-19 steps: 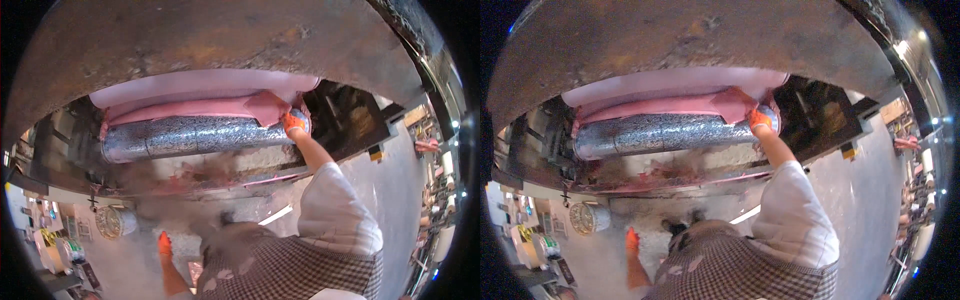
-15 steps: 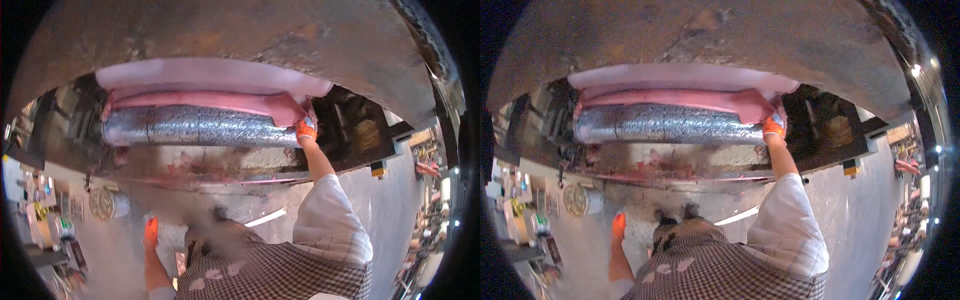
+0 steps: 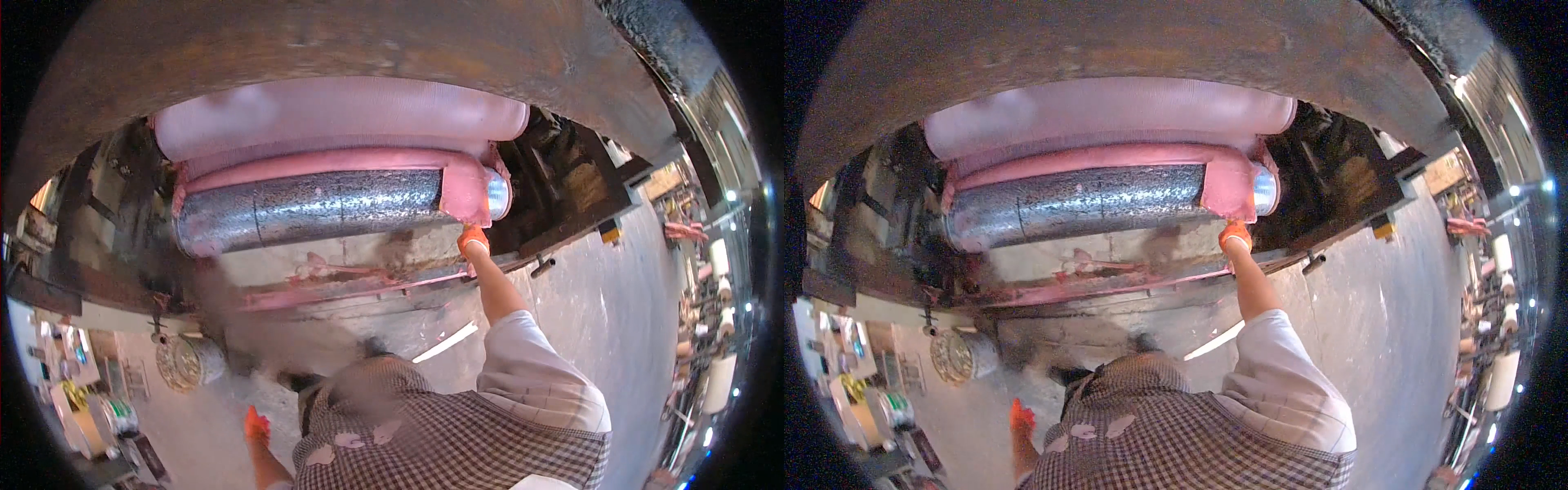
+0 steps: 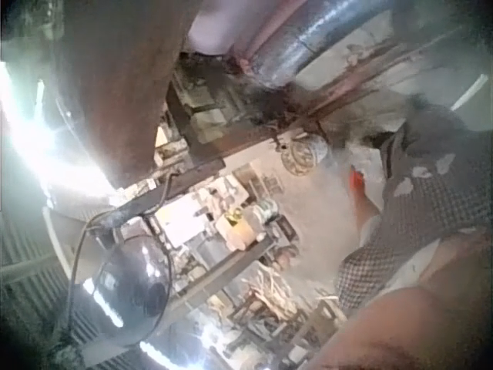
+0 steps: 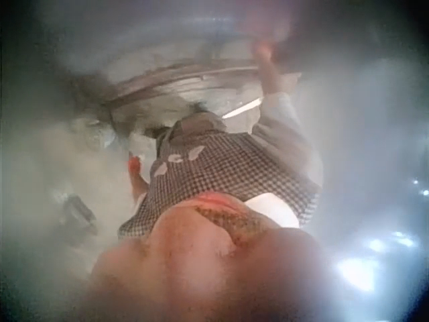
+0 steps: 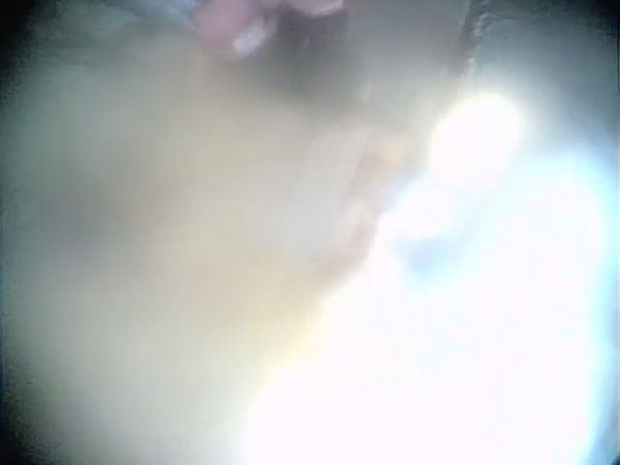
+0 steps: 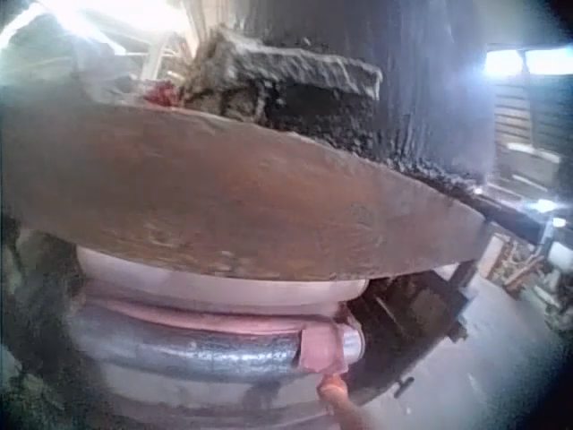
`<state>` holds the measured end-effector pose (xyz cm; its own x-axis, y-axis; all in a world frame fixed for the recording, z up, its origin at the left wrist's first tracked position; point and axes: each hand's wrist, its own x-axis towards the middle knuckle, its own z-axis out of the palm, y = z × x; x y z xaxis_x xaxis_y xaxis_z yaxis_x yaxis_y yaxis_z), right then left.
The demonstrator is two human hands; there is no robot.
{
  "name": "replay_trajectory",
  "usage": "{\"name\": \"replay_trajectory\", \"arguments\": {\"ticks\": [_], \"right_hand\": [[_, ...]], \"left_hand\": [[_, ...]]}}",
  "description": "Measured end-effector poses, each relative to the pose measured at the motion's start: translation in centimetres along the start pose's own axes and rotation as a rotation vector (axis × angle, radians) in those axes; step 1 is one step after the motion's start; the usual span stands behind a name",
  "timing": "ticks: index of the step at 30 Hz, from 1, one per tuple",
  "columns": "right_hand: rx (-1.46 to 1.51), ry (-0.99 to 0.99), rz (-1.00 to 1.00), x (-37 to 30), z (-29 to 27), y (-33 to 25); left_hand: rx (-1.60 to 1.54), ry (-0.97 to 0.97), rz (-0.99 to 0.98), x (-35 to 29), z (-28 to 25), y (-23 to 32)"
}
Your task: Feeding thin wood veneer sheets through a glue spreading machine and stacking the coated sheets.
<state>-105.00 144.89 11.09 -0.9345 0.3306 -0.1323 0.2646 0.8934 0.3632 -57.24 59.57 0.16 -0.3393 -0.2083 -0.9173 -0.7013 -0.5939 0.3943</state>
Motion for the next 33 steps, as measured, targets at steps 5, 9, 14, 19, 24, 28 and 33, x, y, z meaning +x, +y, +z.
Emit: {"name": "replay_trajectory", "arguments": {"ticks": [5, 9, 14, 19, 24, 28, 33], "right_hand": [[0.938, -0.370, 0.037, -9.8, -12.4, -15.6], [1.119, -0.360, -0.173, -16.9, -24.9, -31.4], [0.355, -0.088, -0.332, -18.6, -28.9, -48.5], [0.511, 0.025, -0.380, -33.0, -32.2, -57.3], [0.713, -0.248, -0.296, -35.3, -28.3, -49.6], [0.622, -0.149, -0.524, -37.3, -30.5, -41.6], [0.962, 0.115, -0.021, -30.2, -37.2, -38.8]], "left_hand": [[-0.124, 0.038, -0.084, -1.7, -11.1, -5.3], [0.053, 0.178, -0.338, 1.1, -17.6, -2.5], [0.115, 0.015, 0.125, 1.5, -15.6, 8.7], [-0.127, -0.028, 0.076, 0.8, -19.5, 9.0], [0.072, -0.065, 0.010, 0.8, -18.6, 9.5], [0.094, 0.076, -0.003, -0.3, -16.9, 11.7], [0.239, 0.087, 0.159, -0.8, -18.3, 12.1]]}}
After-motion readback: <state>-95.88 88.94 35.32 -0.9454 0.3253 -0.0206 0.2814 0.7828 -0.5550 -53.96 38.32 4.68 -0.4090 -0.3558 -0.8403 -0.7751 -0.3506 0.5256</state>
